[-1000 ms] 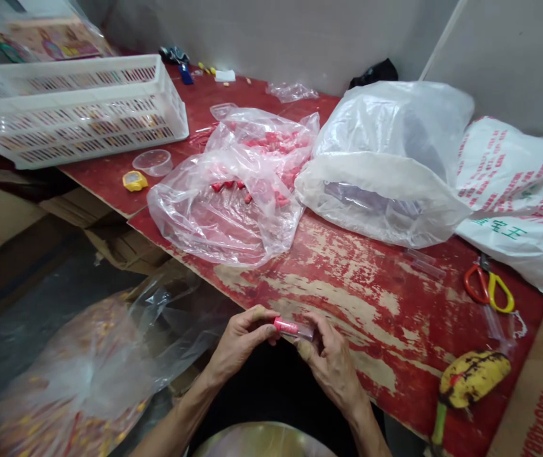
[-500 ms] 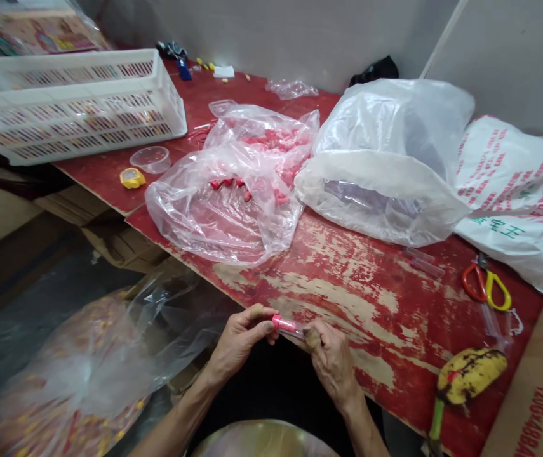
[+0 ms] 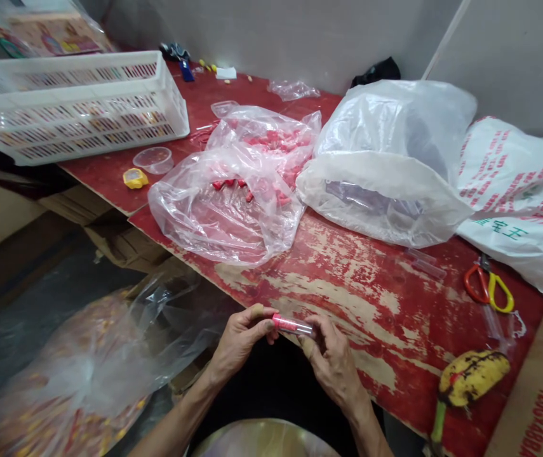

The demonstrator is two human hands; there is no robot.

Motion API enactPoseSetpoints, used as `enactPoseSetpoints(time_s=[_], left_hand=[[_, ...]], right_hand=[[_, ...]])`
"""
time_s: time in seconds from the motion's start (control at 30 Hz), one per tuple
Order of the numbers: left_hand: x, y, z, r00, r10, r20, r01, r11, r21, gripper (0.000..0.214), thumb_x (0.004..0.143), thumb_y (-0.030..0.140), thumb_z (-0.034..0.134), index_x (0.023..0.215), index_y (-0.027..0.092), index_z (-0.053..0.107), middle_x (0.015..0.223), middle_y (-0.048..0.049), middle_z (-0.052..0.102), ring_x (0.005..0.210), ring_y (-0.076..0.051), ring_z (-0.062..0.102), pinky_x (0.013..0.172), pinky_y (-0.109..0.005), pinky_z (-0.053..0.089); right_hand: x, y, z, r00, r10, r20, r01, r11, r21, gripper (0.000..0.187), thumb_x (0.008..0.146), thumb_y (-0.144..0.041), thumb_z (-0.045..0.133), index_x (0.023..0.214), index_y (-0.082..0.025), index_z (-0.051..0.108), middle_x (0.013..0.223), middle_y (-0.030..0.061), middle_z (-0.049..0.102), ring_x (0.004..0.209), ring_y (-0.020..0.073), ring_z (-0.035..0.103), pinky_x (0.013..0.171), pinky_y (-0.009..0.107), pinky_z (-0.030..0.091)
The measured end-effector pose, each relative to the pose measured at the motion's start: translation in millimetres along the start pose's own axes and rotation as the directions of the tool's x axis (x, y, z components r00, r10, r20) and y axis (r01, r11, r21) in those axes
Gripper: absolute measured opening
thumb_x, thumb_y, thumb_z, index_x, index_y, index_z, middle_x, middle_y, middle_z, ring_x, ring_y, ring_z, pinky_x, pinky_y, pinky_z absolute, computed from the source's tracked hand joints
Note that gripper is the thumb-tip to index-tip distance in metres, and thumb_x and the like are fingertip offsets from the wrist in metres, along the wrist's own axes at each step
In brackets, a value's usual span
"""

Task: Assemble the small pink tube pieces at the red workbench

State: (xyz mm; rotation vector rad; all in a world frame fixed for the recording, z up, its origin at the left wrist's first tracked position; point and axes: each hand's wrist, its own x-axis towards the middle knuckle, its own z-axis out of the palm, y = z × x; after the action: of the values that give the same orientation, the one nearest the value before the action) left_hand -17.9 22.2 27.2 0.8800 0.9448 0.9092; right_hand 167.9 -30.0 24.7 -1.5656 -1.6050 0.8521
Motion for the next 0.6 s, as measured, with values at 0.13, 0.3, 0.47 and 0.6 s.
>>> enactPoseSetpoints(time_s=[0.13, 0.3, 0.47, 0.6], left_hand=[[0.6, 0.6, 1.5, 0.999, 0.030, -0.011, -0.030, 1.000, 0.005, 0.016, 0.071, 0.025, 0.072, 0.080, 0.013, 0.069, 0.062, 0.0007, 0.063, 0.054, -0.012, 0.060, 0.052, -0.021, 0.050], [-0.8, 2.6, 2.3, 1.000, 0.022, -0.009, -0.022, 1.000, -0.002, 0.015, 0.072, 0.026, 0.071, 0.081, 0.014, 0.069, 0.059, 0.0007, 0.063, 0.052, -0.011, 0.058, 0.051, -0.021, 0.048], [-1.1, 2.7, 2.0, 1.000, 0.010, -0.023, -0.009, 0.999, 0.037, 0.018, 0.069, 0.028, 0.073, 0.077, 0.013, 0.069, 0.057, 0.0005, 0.061, 0.051, -0.011, 0.056, 0.049, -0.021, 0.046], [-0.7, 0.5, 1.2, 0.999, 0.010, -0.048, -0.008, 0.999, 0.039, 0.019, 0.069, 0.029, 0.073, 0.079, 0.013, 0.069, 0.057, 0.0007, 0.061, 0.050, -0.011, 0.056, 0.049, -0.021, 0.045]], right_hand=[[-0.6, -0.4, -0.9, 1.000, 0.031, -0.003, -0.031, 0.999, -0.018, 0.044, 0.097, -0.046, 0.030, 0.069, -0.020, 0.053, 0.058, -0.0013, 0.052, 0.050, 0.0137, 0.049, 0.048, 0.024, 0.035], [1.1, -1.8, -1.2, 0.999, 0.043, 0.016, -0.044, 0.998, 0.041, 0.030, 0.091, -0.044, 0.047, 0.105, -0.019, 0.057, 0.091, 0.0032, 0.063, 0.077, 0.0163, 0.059, 0.064, 0.023, 0.044], [0.5, -0.9, 1.1, 0.997, 0.079, -0.019, -0.078, 0.996, 0.033, 0.045, 0.096, -0.047, 0.031, 0.068, -0.020, 0.053, 0.058, -0.0008, 0.051, 0.051, 0.0141, 0.048, 0.049, 0.025, 0.035], [0.5, -1.7, 1.2, 1.000, 0.020, 0.005, -0.021, 0.999, 0.044, 0.030, 0.091, -0.044, 0.047, 0.107, -0.020, 0.057, 0.100, 0.0049, 0.063, 0.087, 0.0186, 0.059, 0.070, 0.025, 0.045]])
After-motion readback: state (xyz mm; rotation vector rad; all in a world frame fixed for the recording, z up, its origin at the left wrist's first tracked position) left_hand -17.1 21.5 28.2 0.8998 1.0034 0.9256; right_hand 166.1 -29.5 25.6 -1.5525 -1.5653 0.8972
